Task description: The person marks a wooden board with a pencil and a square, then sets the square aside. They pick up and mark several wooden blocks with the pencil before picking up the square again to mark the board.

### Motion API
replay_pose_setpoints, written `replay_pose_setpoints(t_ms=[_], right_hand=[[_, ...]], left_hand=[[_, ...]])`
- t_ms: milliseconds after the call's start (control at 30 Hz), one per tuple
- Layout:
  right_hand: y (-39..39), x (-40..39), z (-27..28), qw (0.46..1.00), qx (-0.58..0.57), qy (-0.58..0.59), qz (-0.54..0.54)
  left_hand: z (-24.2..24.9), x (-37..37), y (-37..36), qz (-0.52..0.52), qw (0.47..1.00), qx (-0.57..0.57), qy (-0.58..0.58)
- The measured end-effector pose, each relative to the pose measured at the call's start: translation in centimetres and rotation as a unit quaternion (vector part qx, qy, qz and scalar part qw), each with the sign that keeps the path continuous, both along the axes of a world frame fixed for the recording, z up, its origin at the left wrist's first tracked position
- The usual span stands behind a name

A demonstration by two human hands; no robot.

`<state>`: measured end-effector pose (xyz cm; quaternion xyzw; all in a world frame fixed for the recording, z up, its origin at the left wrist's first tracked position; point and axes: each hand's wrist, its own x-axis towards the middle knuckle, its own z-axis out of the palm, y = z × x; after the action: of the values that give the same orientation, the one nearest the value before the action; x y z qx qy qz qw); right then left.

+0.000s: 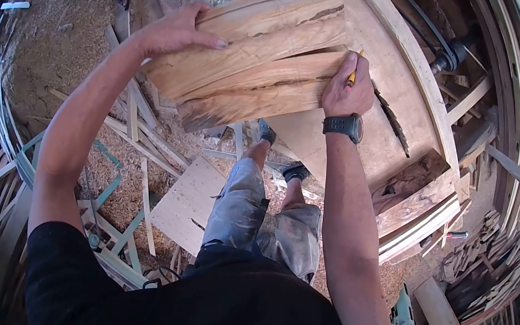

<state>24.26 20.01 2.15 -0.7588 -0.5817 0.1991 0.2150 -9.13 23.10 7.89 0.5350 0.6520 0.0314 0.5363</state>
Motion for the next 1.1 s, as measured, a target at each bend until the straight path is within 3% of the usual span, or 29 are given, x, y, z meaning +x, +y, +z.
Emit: replay_pose_setpoints(t_ms=[133, 367, 600, 700, 767, 867, 1000, 1100], right_hand=[[-0.2, 0.0, -0.3, 1.000, 0.018, 0.005, -0.004], [-0.2, 0.1, -0.9, 1.000, 0.027, 0.007, -0.007], [0.1, -0.1, 0.2, 0.999, -0.036, -0.015, -0.007], [0.1, -0.1, 0.7, 0.999, -0.046, -0.013, -0.004], [-0.2, 0.1, 0.0, 1.000, -0.004, -0.005, -0.003], [0.1, 0.0, -0.5, 0.999, 0.029, 0.012, -0.007], [-0.1, 0.1, 0.0, 1.000, -0.022, 0.002, 0.009], [-0.1, 0.1, -0.3, 1.000, -0.002, 0.005, 0.005]], left_hand=[[1.9, 1.2, -2.1, -0.001, 0.982, 0.140, 0.128], [3.9, 3.6, -4.6, 0.021, 0.946, 0.200, 0.253], [3.5, 2.1, -4.0, 0.087, 0.952, 0.193, 0.219], [2.0, 0.2, -1.9, 0.108, 0.941, 0.251, 0.200], [3.1, -0.4, -0.2, 0.245, 0.959, 0.140, 0.004], [-0.5, -4.2, 1.8, 0.274, 0.954, 0.109, -0.053], [-0.1, -5.0, 3.9, 0.291, 0.950, 0.082, -0.079], [-1.6, -5.3, 6.0, 0.264, 0.949, 0.170, 0.018]])
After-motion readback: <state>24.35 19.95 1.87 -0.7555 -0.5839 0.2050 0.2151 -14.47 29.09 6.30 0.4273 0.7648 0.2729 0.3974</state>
